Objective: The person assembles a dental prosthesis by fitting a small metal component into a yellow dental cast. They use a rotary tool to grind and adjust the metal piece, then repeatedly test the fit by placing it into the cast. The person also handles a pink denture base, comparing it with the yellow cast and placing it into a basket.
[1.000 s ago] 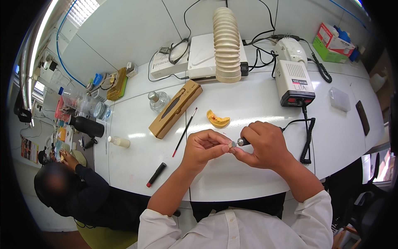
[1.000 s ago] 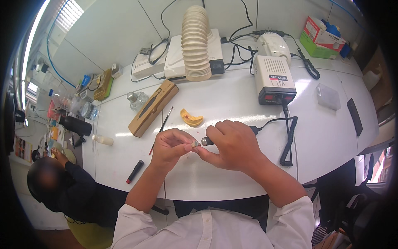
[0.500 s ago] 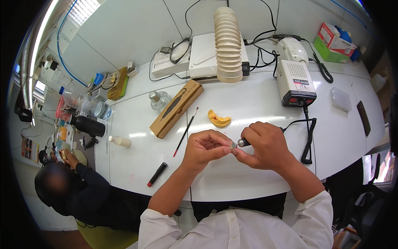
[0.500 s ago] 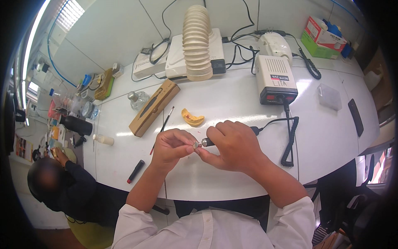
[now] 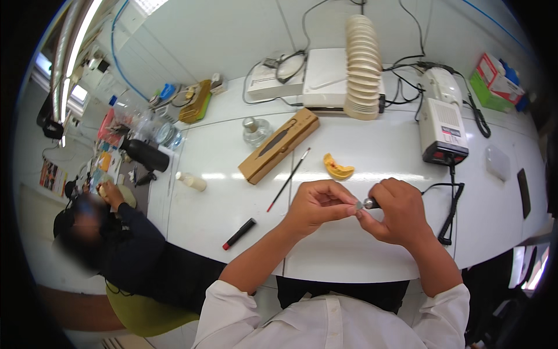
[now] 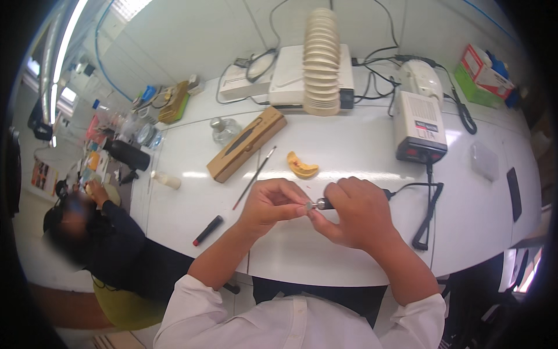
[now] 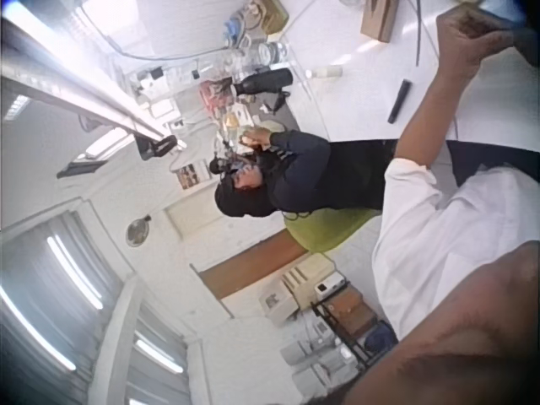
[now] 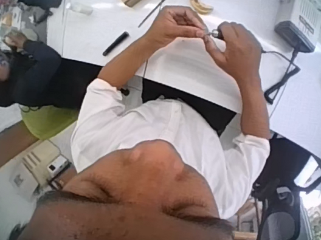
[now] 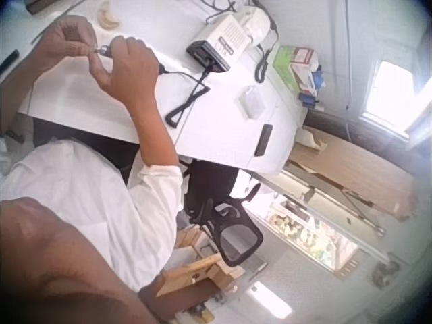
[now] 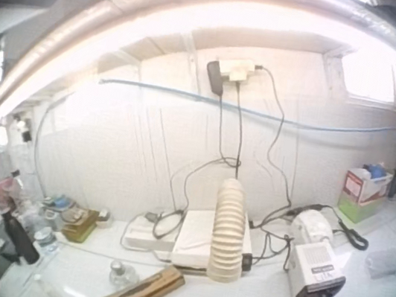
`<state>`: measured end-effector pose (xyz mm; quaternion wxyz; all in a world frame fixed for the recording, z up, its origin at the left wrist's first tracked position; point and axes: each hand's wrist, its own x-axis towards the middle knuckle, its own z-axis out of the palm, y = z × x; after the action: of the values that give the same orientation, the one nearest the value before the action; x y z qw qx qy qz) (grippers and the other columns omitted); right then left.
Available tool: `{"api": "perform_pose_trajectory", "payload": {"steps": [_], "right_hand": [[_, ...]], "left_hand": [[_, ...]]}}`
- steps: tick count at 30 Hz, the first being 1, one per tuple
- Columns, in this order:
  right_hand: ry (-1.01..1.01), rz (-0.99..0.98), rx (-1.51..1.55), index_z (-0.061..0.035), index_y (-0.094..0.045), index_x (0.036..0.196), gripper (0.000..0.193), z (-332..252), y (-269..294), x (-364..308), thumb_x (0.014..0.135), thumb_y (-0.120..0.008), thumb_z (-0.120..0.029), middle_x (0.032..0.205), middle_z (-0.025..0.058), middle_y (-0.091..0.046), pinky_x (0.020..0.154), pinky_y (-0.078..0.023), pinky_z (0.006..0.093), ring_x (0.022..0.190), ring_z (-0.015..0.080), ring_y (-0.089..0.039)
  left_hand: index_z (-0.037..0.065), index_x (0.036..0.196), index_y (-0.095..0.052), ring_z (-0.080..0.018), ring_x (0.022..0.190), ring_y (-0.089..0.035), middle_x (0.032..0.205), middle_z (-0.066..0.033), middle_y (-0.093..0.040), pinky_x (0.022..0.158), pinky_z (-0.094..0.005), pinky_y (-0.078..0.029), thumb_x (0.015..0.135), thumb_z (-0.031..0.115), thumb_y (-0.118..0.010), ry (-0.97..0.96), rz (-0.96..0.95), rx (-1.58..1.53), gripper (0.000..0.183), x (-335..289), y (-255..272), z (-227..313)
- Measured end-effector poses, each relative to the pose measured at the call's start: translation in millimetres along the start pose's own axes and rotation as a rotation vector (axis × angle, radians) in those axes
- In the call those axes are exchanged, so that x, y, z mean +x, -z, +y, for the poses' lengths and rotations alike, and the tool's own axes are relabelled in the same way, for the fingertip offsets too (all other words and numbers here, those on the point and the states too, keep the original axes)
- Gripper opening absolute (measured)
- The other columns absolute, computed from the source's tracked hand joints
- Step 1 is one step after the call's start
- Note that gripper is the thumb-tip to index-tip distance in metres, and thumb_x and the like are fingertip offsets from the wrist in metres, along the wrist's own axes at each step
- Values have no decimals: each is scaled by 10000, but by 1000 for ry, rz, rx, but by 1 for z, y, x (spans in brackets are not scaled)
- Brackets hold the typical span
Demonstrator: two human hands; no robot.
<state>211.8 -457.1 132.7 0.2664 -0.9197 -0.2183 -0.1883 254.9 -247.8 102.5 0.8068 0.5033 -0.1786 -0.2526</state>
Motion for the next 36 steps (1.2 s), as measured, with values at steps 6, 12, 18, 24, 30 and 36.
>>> {"api": "perform_pose_trajectory", "payload": {"steps": [6, 12, 18, 24, 30, 36], "right_hand": [[-122, 24, 96, -45, -499, 762, 270, -3, -12, -9, 731, -714, -205, 687, 107, -482, 566, -360, 410, 617, 311, -489], [-135, 13, 89, -32, -492, 780, 299, -4, -15, -12, 810, -694, -252, 687, 108, -467, 546, -331, 394, 585, 287, -469], [-111, 20, 111, -26, -491, 787, 315, 1, -13, -10, 830, -682, -273, 692, 112, -472, 545, -340, 393, 586, 289, -477], [-109, 7, 110, -26, -500, 789, 306, 1, -11, -9, 812, -692, -263, 701, 113, -481, 550, -351, 394, 592, 294, -484], [-119, 55, 84, -30, -502, 782, 322, 0, -13, -11, 794, -723, -264, 696, 99, -492, 549, -364, 375, 584, 262, -492], [-102, 99, 80, -37, -496, 772, 406, 1, -13, -10, 805, -753, -349, 679, 81, -482, 518, -358, 357, 561, 231, -477]], "left_hand": [[-3, 923, -681, -152, 882, -683, 928, -92, -706, 834, -300, -545, 817, -11, -784, 28, -81, -117, 149, 3, 0, -1], [6, 901, -675, -136, 870, -682, 910, -81, -709, 817, -278, -541, 817, 2, -789, 0, -100, -138, 142, 4, 1, -5], [8, 893, -673, -139, 859, -684, 908, -82, -710, 812, -278, -544, 819, 5, -788, -36, -94, -140, 137, 6, -1, -7], [10, 896, -669, -142, 863, -687, 910, -87, -712, 822, -278, -542, 818, 2, -785, -16, -92, -133, 139, 5, -1, -4], [8, 981, -688, -129, 907, -670, 937, -65, -705, 857, -286, -531, 853, 40, -760, 22, -86, -75, 151, 5, -6, 3], [15, 1006, -681, -130, 940, -656, 972, -55, -691, 879, -289, -514, 880, 73, -744, 0, -176, -62, 153, 5, 0, -3]]}}
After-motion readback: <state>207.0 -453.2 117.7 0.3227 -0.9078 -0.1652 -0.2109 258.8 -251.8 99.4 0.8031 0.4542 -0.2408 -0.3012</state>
